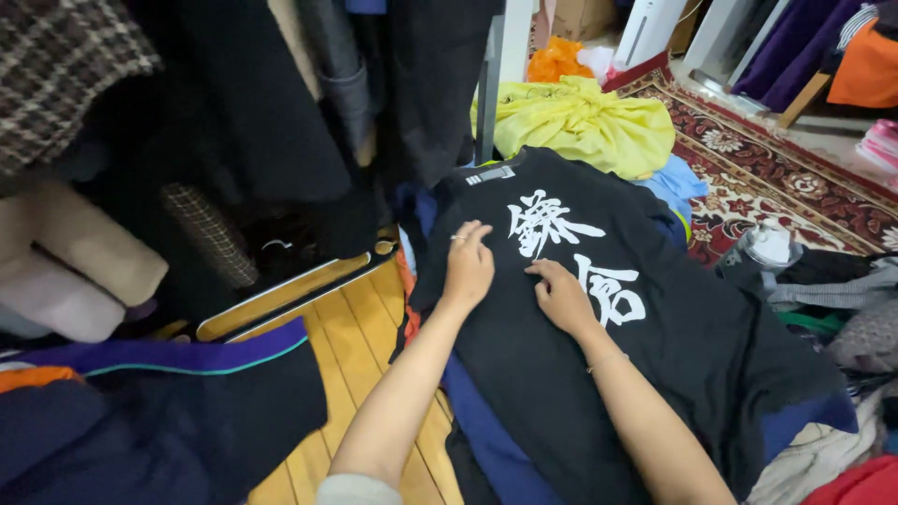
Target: Folding various garments and placing them onto hangers
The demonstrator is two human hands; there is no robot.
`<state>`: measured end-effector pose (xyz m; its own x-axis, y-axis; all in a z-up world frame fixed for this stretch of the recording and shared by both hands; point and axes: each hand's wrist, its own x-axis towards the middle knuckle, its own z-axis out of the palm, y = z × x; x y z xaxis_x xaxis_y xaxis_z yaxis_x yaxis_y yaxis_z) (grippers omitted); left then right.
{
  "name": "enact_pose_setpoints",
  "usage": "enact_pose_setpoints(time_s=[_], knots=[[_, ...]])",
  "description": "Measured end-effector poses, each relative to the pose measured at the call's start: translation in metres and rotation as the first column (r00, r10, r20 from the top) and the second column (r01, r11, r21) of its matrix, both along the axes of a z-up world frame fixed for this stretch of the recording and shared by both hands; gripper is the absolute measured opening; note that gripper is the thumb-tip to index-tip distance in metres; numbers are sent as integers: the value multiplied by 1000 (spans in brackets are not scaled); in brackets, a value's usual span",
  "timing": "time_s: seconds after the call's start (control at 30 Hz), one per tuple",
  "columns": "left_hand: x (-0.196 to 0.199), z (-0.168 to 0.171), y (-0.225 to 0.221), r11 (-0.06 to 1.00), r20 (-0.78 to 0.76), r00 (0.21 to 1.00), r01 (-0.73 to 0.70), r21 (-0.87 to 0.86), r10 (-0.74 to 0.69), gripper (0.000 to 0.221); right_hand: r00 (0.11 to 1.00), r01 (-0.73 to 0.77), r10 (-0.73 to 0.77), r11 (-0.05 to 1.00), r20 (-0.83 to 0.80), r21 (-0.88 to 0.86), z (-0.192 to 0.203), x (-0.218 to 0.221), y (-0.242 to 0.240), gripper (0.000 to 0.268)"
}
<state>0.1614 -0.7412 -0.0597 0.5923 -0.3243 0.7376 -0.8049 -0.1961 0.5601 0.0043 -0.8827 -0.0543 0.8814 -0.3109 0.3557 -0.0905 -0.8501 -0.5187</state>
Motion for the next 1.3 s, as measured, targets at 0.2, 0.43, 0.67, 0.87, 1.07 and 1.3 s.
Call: enact_pose_setpoints(time_s=[0.2,0.43,0.67,0.87,1.07,1.3], knots=[[47,-28,-14,969,-102,965,-245,-31,240,47,999,15,-16,1000,-45,-14,5,0,4,39],[72,-42,-25,879,-336,815,-408,245,472,72,998,6,-7,1000,-69,-17,20,-2,12,38],[58,-40,-20,869,-249,846,-396,298,471,48,995,7,-12,999,-98,-50,17,-1,10,38],[9,-21,-8,855,77,891,-451,258,447,25,991,2,-9,999,-135,-54,20,-1,12,38],[-9,-12,5,915,326,912,-332,228,250,29,997,18,-20,1000,-75,-21,13,1,9,38],[-26,-47,-9,971,512,855,-46,235,-83,39,974,102,-126,986,190,131,-2,6,-5,35]])
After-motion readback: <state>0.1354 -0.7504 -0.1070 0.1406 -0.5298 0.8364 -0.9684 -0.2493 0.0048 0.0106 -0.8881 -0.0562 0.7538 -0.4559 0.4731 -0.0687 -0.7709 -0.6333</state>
